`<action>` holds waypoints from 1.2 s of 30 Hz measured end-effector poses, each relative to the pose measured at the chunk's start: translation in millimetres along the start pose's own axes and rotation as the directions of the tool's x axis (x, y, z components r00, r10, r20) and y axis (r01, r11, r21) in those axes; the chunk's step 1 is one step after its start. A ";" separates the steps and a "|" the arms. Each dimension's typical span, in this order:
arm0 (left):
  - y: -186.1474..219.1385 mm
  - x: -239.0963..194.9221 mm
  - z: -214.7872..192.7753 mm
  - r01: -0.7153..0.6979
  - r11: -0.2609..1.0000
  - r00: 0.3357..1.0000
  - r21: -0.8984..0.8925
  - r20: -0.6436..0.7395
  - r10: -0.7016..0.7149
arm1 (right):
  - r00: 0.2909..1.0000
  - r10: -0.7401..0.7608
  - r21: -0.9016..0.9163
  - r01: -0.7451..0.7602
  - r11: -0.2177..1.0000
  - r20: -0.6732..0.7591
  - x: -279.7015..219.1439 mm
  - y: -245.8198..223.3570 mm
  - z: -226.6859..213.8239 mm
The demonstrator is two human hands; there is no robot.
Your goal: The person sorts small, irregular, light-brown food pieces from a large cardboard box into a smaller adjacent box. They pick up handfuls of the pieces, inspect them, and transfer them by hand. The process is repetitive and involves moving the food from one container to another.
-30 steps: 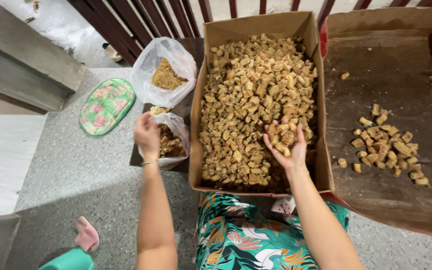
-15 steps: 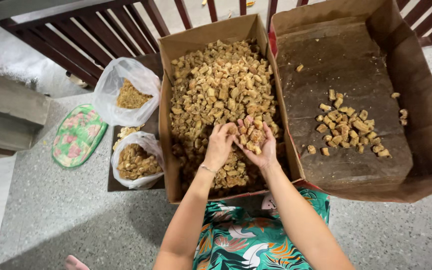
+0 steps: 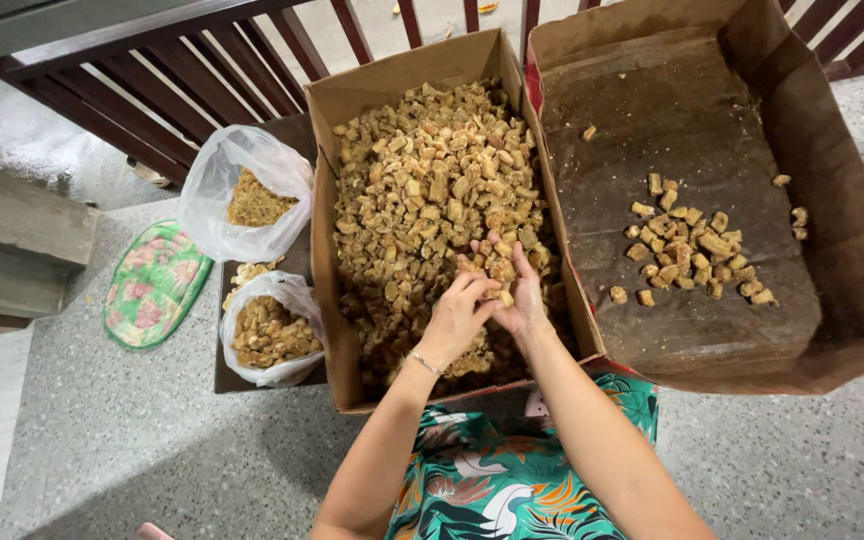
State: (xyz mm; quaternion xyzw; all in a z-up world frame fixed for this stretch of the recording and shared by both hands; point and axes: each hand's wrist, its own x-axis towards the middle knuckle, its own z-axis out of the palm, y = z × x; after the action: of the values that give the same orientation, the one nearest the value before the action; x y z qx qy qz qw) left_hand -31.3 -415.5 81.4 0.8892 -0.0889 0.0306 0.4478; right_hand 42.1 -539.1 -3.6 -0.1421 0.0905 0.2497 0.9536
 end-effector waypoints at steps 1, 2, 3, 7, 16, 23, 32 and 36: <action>-1.9 -1.6 2.2 -0.027 0.999 0.999 -0.022 -0.027 0.026 | 1.000 -0.004 0.002 0.004 1.000 -0.007 -0.3 -1.1 1.7; -4.6 -1.7 3.9 -0.005 0.995 0.999 -0.100 -0.039 0.001 | 1.000 -0.009 0.003 0.009 1.000 -0.015 -0.5 -2.4 3.0; -7.5 -1.7 4.5 0.019 0.984 0.998 -0.176 -0.050 -0.028 | 1.000 -0.011 0.005 0.011 1.000 -0.023 -1.1 -2.8 3.5; -7.9 -6.4 2.5 0.021 0.987 1.000 -0.158 0.026 -0.017 | 1.000 0.013 0.047 -0.014 0.999 0.015 -2.3 -0.5 4.6; -2.8 21.6 -3.5 0.497 0.829 0.853 -0.258 -0.029 -0.520 | 0.995 0.085 -0.050 -0.082 0.995 0.059 -6.8 -2.5 9.6; -8.9 35.2 -16.3 0.450 0.766 0.849 -0.459 -0.046 -0.527 | 0.986 0.112 -0.267 -0.075 0.961 0.124 -7.6 6.1 8.2; -67.2 30.7 1.6 0.307 0.583 0.913 -0.752 0.059 -0.405 | 0.989 0.123 -0.173 -0.106 0.979 0.088 4.1 8.6 -6.2; -44.2 33.5 -3.1 0.237 0.824 0.954 -0.515 -0.038 -0.299 | 0.994 0.114 -0.067 -0.114 0.991 -0.002 -1.5 1.6 10.9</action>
State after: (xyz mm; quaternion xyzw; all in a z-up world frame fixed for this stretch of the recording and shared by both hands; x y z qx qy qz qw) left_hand 9.9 -391.6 52.8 0.7412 0.0585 -0.0050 0.6687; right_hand 41.1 -535.0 6.7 -0.1685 0.0893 0.3066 0.9325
